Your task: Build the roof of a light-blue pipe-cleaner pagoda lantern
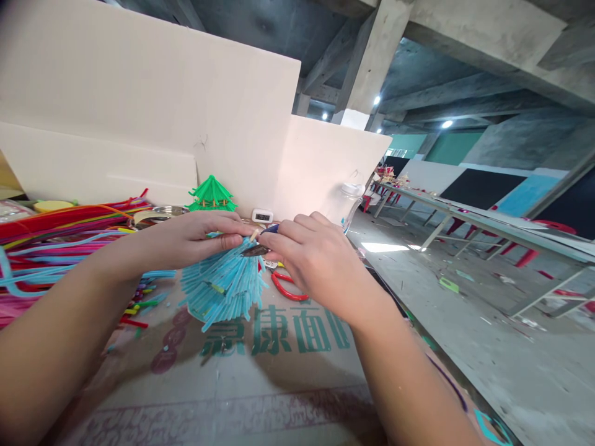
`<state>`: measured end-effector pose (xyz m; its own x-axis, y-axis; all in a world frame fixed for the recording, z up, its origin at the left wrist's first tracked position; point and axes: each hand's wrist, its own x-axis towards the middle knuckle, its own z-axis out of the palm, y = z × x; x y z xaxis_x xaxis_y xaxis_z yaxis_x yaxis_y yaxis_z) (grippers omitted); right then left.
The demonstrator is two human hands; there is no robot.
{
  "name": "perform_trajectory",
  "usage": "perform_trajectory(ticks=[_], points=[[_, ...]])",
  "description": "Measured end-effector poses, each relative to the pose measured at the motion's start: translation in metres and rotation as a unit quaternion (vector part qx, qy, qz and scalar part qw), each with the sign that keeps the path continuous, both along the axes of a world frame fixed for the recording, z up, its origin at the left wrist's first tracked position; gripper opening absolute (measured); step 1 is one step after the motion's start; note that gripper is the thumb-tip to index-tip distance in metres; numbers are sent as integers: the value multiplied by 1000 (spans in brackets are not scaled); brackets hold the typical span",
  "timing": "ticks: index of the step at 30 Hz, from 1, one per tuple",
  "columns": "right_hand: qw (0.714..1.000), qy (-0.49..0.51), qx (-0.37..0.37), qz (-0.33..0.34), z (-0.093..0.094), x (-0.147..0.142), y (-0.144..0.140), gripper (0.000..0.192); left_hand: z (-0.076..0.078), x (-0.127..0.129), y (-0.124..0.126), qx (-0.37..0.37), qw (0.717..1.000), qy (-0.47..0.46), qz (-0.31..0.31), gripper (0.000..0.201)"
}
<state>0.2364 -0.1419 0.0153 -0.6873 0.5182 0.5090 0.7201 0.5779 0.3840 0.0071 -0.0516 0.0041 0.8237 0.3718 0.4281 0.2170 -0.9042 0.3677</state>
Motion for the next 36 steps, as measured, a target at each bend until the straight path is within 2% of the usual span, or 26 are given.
perform_trajectory(ticks=[6,13,20,26,36], points=[[1000,-12,16,-13,0,-1,-2,26,0,0,0,5,1000,-4,-3,33],[1000,2,-6,2,0,-2,0,25,0,0,-1,-1,1000,-4,-5,33],[1000,0,3,9,-1,0,0,25,0,-1,-1,-4,1000,-1,-5,33],[1000,19,-18,9,-1,1,0,26,0,-2,0,-10,1000,-2,-10,33],[1000,5,-9,-2,-1,-2,1,26,0,-1,0,2,1000,-4,-7,33]])
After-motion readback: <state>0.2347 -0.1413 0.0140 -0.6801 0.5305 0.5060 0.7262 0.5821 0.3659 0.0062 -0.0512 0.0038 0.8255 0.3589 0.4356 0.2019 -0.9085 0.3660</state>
